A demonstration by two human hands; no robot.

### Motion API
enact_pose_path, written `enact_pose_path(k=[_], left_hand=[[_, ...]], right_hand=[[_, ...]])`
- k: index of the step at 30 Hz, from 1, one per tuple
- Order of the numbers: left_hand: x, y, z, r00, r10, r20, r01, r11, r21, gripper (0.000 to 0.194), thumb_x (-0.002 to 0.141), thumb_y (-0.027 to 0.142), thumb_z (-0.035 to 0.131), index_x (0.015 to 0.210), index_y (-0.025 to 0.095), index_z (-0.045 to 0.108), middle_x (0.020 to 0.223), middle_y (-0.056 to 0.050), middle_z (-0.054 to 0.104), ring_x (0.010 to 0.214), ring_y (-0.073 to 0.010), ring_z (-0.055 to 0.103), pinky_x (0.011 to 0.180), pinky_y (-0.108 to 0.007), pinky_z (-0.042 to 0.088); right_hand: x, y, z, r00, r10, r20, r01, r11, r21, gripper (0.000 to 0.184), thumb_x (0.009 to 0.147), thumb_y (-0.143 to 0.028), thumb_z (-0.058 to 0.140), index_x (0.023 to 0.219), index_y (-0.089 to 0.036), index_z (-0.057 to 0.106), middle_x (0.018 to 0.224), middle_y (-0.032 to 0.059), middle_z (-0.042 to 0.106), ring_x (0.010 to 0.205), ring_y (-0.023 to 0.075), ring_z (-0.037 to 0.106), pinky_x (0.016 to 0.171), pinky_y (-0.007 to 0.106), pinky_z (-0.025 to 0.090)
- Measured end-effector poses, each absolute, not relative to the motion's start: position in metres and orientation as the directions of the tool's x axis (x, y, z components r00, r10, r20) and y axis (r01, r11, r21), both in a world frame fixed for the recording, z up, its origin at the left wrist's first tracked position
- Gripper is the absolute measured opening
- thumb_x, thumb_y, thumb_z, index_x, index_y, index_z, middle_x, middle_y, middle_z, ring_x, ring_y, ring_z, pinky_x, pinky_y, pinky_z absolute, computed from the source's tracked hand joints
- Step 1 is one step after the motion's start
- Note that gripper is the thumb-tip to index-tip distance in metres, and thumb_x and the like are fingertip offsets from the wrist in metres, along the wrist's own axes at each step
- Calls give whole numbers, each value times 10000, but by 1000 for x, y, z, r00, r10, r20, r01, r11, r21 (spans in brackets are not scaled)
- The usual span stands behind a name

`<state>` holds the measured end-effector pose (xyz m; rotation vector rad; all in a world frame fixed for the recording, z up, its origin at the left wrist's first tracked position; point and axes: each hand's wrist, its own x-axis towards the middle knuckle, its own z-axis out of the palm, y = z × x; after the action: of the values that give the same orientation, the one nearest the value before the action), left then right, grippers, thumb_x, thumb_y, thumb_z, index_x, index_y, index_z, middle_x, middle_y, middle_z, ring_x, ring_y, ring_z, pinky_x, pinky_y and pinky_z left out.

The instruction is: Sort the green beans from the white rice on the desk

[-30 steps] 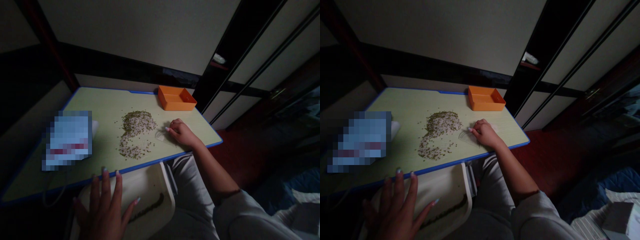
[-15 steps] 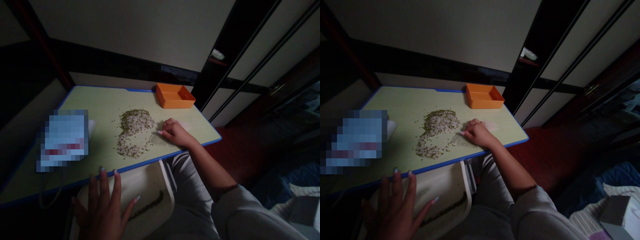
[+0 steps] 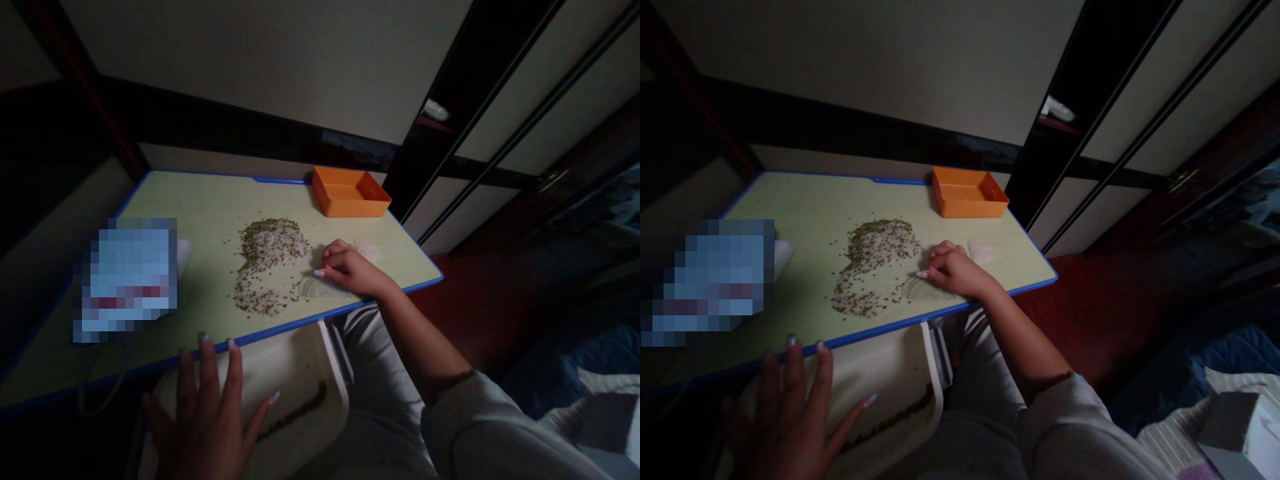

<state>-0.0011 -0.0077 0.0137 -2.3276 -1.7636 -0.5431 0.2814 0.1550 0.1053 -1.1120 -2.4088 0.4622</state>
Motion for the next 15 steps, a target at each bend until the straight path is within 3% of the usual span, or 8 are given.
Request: enact_pose_path(k=[5, 10, 15], left_hand=[[-1, -9, 14, 198, 915, 353, 958, -256, 127, 883, 939, 389, 503, 1597, 202, -55, 1699, -293, 106, 1597, -462, 42, 1172, -868, 139], [-1, -9, 14, 180, 935, 306, 959, -236, 154, 754, 951, 402, 458, 1591, 139, 158, 1684, -298, 182, 1597, -458, 67, 1176, -862, 127], [-2, -9, 13, 157, 943, 294, 957, -219, 192, 732, 944, 426, 464, 1583, 166, 218, 1684, -268, 226, 1602, -438, 79, 1189, -849, 110]], right_hand=[[277, 154, 104, -571, 780, 255, 636, 617, -464, 378, 1006, -376, 616, 677, -194, 581, 863, 52, 610, 955, 216, 527, 940, 390, 404], [272, 155, 104, -581, 774, 250, 633, 623, -459, 341, 987, -327, 649, 681, -192, 584, 870, 48, 613, 963, 215, 531, 946, 393, 398], [270, 156, 105, -560, 792, 242, 657, 603, -453, 345, 998, -352, 632, 696, -190, 597, 892, 54, 619, 973, 217, 529, 943, 397, 395]])
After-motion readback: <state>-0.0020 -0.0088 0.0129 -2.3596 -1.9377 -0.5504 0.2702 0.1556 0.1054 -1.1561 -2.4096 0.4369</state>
